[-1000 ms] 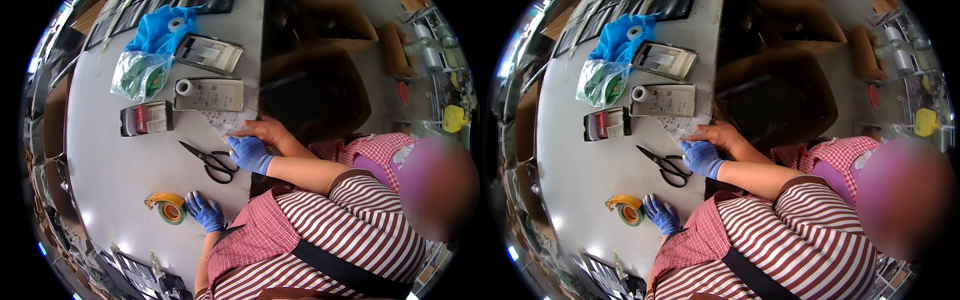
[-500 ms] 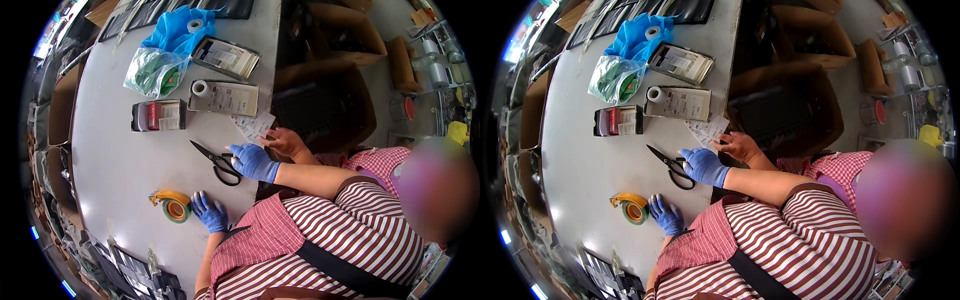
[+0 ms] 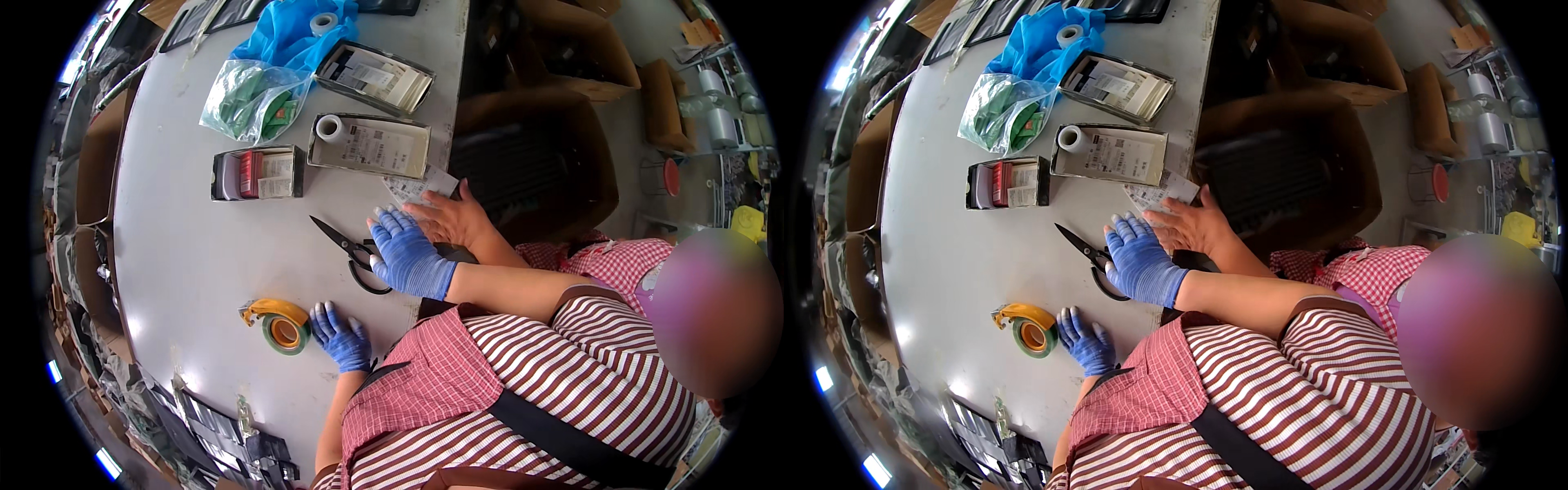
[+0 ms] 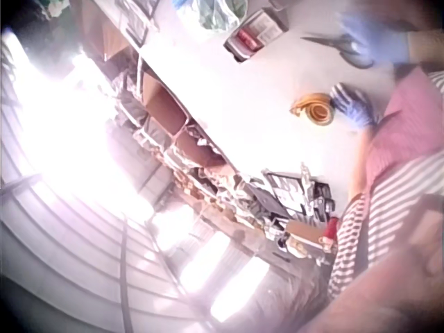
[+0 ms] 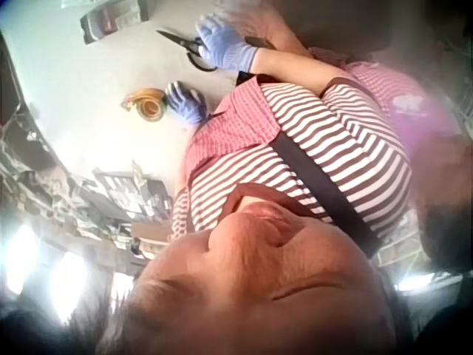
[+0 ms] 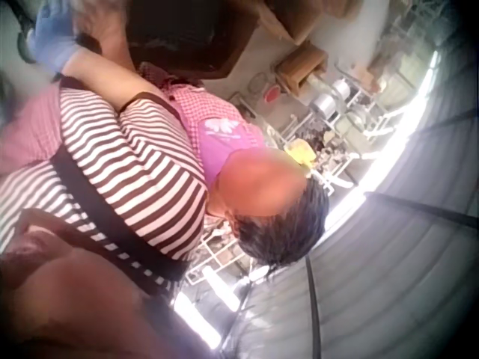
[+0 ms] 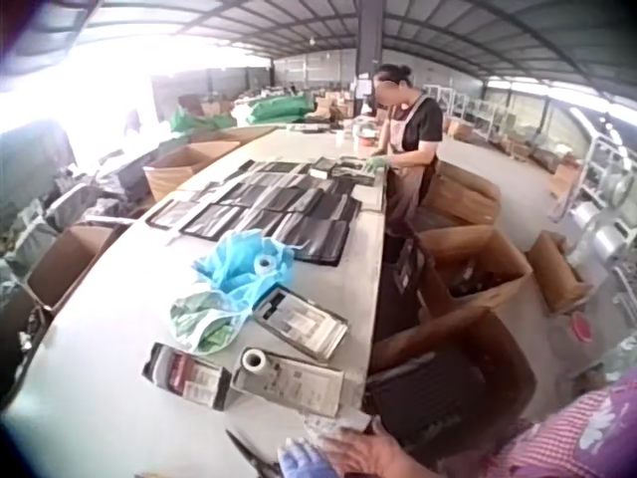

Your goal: The person takes a textured foam sheet from a box, rolls it up by hand, places it inside a clear plastic sleeve, inserts it into a larger dark gray plastic tube, and applies a label to the finished package.

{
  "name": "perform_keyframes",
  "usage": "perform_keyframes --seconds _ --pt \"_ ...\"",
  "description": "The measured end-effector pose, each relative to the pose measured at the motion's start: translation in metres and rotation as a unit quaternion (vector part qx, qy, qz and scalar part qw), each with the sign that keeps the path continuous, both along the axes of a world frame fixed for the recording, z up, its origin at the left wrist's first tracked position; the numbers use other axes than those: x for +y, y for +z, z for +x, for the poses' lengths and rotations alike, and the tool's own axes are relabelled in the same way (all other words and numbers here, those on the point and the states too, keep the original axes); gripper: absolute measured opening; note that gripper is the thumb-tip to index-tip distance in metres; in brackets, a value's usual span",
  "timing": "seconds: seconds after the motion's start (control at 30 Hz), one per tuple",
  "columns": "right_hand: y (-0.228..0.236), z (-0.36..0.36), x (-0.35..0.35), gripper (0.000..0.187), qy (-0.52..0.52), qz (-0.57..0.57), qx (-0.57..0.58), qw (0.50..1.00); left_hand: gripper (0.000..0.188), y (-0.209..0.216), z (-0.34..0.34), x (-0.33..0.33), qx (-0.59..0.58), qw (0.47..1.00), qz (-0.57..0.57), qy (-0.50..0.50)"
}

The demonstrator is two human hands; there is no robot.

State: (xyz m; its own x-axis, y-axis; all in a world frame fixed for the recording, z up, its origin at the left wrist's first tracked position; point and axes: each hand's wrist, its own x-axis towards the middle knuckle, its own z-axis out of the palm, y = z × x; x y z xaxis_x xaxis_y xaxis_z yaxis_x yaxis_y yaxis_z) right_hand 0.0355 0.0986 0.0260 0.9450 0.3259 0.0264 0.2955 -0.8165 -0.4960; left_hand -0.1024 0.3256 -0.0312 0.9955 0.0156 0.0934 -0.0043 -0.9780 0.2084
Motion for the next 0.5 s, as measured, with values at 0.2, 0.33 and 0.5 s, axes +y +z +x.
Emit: perform_keyframes --seconds 0.2,0.33,0.5 --pt "0.004 0.020 -0.001 0.072 -0.070 -0.076 0.121 0.987 0.062 -0.001 -0.002 0.000 -0.005 1.000 0.002 -0.002" --pt "0.000 0.020 -0.002 0.072 -0.030 -0.126 0.160 0.979 0.065 -0.001 0.000 0.001 0.011 1.000 0.003 -0.009" --pt "-0.002 0.002 0.000 0.069 -0.028 -0.069 0.113 0.991 0.065 -0.004 0.000 0.002 0.005 1.000 0.002 -0.013"
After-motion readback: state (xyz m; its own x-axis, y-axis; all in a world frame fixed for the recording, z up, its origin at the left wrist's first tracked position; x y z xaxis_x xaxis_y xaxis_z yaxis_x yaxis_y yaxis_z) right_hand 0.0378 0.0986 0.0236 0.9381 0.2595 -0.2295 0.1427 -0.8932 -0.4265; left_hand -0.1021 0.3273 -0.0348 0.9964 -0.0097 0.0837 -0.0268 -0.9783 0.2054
